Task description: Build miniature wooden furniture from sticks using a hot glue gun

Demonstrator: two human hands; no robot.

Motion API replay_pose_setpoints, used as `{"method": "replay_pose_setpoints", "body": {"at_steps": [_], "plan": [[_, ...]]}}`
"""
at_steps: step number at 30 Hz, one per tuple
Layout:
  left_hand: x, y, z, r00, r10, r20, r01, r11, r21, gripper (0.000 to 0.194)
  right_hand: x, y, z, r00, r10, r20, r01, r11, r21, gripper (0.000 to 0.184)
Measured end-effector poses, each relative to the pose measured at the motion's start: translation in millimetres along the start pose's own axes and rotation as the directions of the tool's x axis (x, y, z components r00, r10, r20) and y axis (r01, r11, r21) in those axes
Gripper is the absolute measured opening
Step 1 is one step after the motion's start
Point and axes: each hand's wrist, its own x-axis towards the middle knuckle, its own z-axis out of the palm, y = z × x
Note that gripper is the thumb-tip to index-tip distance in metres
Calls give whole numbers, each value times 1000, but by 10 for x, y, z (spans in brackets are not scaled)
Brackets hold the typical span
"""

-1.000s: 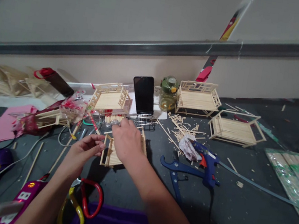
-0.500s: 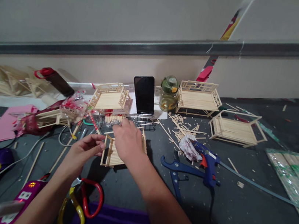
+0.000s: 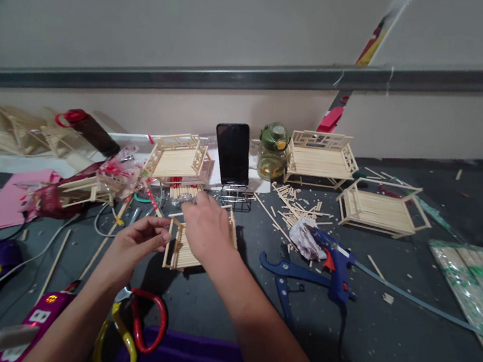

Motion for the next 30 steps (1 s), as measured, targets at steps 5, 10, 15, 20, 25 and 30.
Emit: {"method": "replay_pose_setpoints", "body": {"at_steps": [5, 10, 15, 20, 25, 30], "plan": [[4, -12, -7, 1000, -2, 1, 2, 1000, -2, 33, 3, -2, -14, 1000, -2, 25, 2, 1000, 1, 17], [5, -12, -7, 1000, -4, 0, 4, 1000, 1, 35, 3, 2, 1, 1000, -3, 7, 3, 1000, -9, 16], [3, -1, 3, 1000, -26, -8, 26, 1000, 6, 36, 9, -1, -13, 999, -1, 34, 0, 1000, 7, 17], [-1, -9, 6, 999, -45, -16, 44, 999, -9, 38, 11, -4, -36, 997, 13, 74, -15, 1000, 16, 19], [-13, -4, 23, 996, -91, -19, 90, 995, -52, 38, 8, 4, -28, 999, 4, 50, -5, 1000, 11, 19], [-24, 9, 36, 993, -119, -8, 118, 989, -93, 39, 8, 12, -35, 998, 12, 63, -13, 1000, 27, 19]]}}
